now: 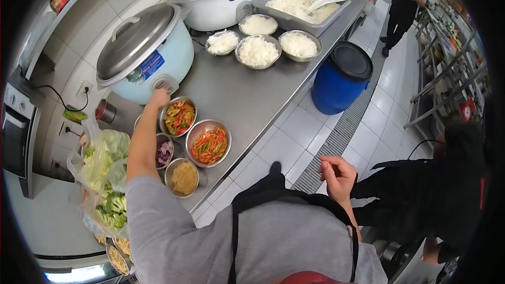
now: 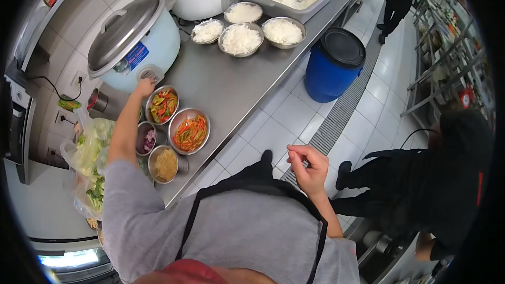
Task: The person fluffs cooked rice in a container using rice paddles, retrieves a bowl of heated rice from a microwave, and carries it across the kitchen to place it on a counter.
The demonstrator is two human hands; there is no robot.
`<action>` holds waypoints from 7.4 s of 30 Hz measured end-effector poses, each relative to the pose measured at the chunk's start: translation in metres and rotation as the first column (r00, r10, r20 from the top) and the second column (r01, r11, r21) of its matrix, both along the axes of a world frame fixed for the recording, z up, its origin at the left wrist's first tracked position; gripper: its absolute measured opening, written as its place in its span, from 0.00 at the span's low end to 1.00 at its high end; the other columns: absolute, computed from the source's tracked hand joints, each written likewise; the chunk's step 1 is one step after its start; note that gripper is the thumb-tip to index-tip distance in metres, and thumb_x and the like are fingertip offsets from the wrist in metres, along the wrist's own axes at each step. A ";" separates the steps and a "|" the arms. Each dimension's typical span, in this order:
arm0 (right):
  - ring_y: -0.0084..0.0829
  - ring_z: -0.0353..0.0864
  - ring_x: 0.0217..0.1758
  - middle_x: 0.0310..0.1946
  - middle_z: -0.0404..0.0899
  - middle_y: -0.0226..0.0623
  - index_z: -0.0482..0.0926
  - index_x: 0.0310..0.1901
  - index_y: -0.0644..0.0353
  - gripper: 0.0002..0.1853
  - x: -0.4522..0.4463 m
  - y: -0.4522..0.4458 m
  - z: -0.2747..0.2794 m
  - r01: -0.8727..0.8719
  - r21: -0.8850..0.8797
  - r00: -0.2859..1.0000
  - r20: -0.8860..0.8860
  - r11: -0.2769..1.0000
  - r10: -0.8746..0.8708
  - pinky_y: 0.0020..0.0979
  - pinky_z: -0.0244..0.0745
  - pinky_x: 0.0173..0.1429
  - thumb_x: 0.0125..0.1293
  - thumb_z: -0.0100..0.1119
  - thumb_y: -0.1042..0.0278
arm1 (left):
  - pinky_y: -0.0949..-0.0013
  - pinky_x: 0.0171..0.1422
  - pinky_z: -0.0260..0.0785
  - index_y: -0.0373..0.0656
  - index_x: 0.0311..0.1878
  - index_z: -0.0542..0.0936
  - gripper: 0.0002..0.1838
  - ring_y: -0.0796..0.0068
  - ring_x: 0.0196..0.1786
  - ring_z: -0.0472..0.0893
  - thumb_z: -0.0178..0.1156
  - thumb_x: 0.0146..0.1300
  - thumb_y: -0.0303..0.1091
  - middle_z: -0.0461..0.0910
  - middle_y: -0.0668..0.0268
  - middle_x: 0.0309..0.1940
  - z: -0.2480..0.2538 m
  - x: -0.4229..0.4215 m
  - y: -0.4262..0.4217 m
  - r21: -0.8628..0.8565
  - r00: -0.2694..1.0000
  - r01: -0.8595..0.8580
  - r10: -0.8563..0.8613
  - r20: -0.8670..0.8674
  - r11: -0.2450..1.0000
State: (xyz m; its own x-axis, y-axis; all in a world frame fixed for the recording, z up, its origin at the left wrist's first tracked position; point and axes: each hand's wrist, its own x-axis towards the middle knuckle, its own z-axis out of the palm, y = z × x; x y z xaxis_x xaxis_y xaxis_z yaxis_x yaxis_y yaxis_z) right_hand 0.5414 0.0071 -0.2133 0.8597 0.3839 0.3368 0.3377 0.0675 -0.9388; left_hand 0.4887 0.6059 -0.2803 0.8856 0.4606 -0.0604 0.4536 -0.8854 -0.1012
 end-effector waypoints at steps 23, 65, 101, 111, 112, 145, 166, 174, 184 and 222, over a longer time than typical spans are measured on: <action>0.16 0.71 0.17 0.21 0.77 0.32 0.78 0.31 0.65 0.03 0.267 0.069 0.005 -0.144 -0.146 0.989 0.016 0.979 0.147 0.17 0.63 0.22 0.55 0.56 0.78 | 0.57 0.39 0.67 0.34 0.27 0.78 0.18 0.50 0.31 0.76 0.56 0.50 0.44 0.76 0.48 0.26 0.064 0.153 -0.088 -0.203 0.943 -0.241 0.179 -0.282 0.949; 0.26 0.75 0.41 0.28 0.74 0.32 0.72 0.32 0.61 0.13 0.864 0.238 -0.019 -0.835 0.008 0.549 0.090 0.551 0.831 0.27 0.67 0.42 0.58 0.52 0.57 | 0.70 0.35 0.66 0.42 0.38 0.78 0.11 0.74 0.28 0.74 0.52 0.57 0.37 0.76 0.64 0.25 0.105 0.763 -0.171 -0.519 0.814 0.221 0.137 0.564 0.825; 0.20 0.68 0.26 0.18 0.67 0.26 0.72 0.25 0.60 0.15 0.985 0.368 -0.027 -0.577 -0.286 0.786 0.059 0.765 0.615 0.23 0.64 0.30 0.54 0.58 0.54 | 0.77 0.24 0.58 0.35 0.35 0.70 0.06 0.85 0.16 0.61 0.48 0.55 0.26 0.63 0.73 0.14 0.043 0.662 -0.118 -0.499 -0.011 0.735 0.744 0.669 0.459; 0.16 0.62 0.21 0.17 0.64 0.25 0.70 0.25 0.57 0.17 0.874 0.368 -0.049 -0.814 -0.048 0.547 -0.396 0.579 0.737 0.19 0.60 0.25 0.51 0.61 0.51 | 0.79 0.19 0.46 0.38 0.31 0.69 0.07 0.87 0.14 0.52 0.52 0.57 0.32 0.56 0.77 0.12 0.055 0.665 -0.120 -0.599 0.078 0.623 0.722 0.687 0.503; 0.16 0.63 0.22 0.18 0.65 0.24 0.71 0.26 0.57 0.17 0.849 0.363 -0.053 -0.870 -0.101 0.480 -0.390 0.482 0.785 0.19 0.60 0.26 0.51 0.61 0.52 | 0.79 0.19 0.46 0.39 0.31 0.69 0.08 0.87 0.15 0.52 0.52 0.57 0.33 0.55 0.77 0.13 0.054 0.667 -0.121 -0.614 0.089 0.605 0.723 0.685 0.507; 0.18 0.65 0.21 0.15 0.67 0.27 0.72 0.22 0.60 0.15 0.760 0.416 -0.042 -0.982 -0.183 -0.056 0.010 -0.053 0.998 0.23 0.58 0.24 0.49 0.65 0.58 | 0.81 0.16 0.46 0.37 0.29 0.72 0.09 0.89 0.12 0.55 0.54 0.57 0.34 0.60 0.77 0.12 0.051 0.664 -0.112 -0.580 -0.058 0.558 0.725 0.686 0.594; 0.17 0.63 0.19 0.15 0.67 0.25 0.76 0.29 0.64 0.12 0.853 0.289 -0.068 -0.755 -0.198 0.651 -0.120 0.624 0.750 0.23 0.57 0.23 0.49 0.64 0.63 | 0.79 0.16 0.46 0.40 0.28 0.70 0.08 0.87 0.12 0.54 0.55 0.57 0.33 0.57 0.77 0.11 0.046 0.661 -0.114 -0.585 -0.045 0.603 0.755 0.654 0.542; 0.19 0.67 0.24 0.18 0.70 0.28 0.72 0.24 0.60 0.12 0.701 0.311 -0.029 -0.937 -0.249 0.252 0.000 0.244 0.968 0.23 0.62 0.27 0.52 0.62 0.61 | 0.79 0.14 0.47 0.38 0.27 0.72 0.06 0.88 0.11 0.57 0.56 0.54 0.30 0.60 0.76 0.11 0.045 0.665 -0.116 -0.583 -0.054 0.601 0.756 0.653 0.547; 0.23 0.75 0.28 0.21 0.75 0.31 0.76 0.27 0.62 0.14 0.861 0.385 -0.001 -0.713 -0.200 0.698 -0.108 0.672 0.708 0.25 0.73 0.36 0.63 0.50 0.59 | 0.78 0.18 0.45 0.42 0.26 0.67 0.09 0.85 0.13 0.51 0.50 0.57 0.37 0.53 0.76 0.12 0.052 0.634 -0.115 -0.325 -0.247 0.754 0.706 0.664 0.570; 0.20 0.72 0.28 0.22 0.72 0.30 0.74 0.30 0.63 0.15 0.839 0.416 -0.078 -0.610 0.233 0.694 -0.303 0.757 0.653 0.24 0.69 0.34 0.56 0.59 0.57 | 0.78 0.16 0.48 0.40 0.26 0.66 0.09 0.86 0.13 0.54 0.54 0.57 0.31 0.58 0.74 0.12 0.037 0.647 -0.106 -0.310 -0.269 0.679 0.618 0.738 0.666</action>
State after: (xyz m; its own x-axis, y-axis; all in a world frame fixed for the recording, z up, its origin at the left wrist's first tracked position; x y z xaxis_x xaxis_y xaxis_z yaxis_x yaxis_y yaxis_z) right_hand 1.3808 0.4235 -0.2910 0.4914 0.8595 0.1405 -0.1649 0.2502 -0.9540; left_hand 1.1358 0.4998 -0.2437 0.1154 0.8290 0.5472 -0.6542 -0.3511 0.6699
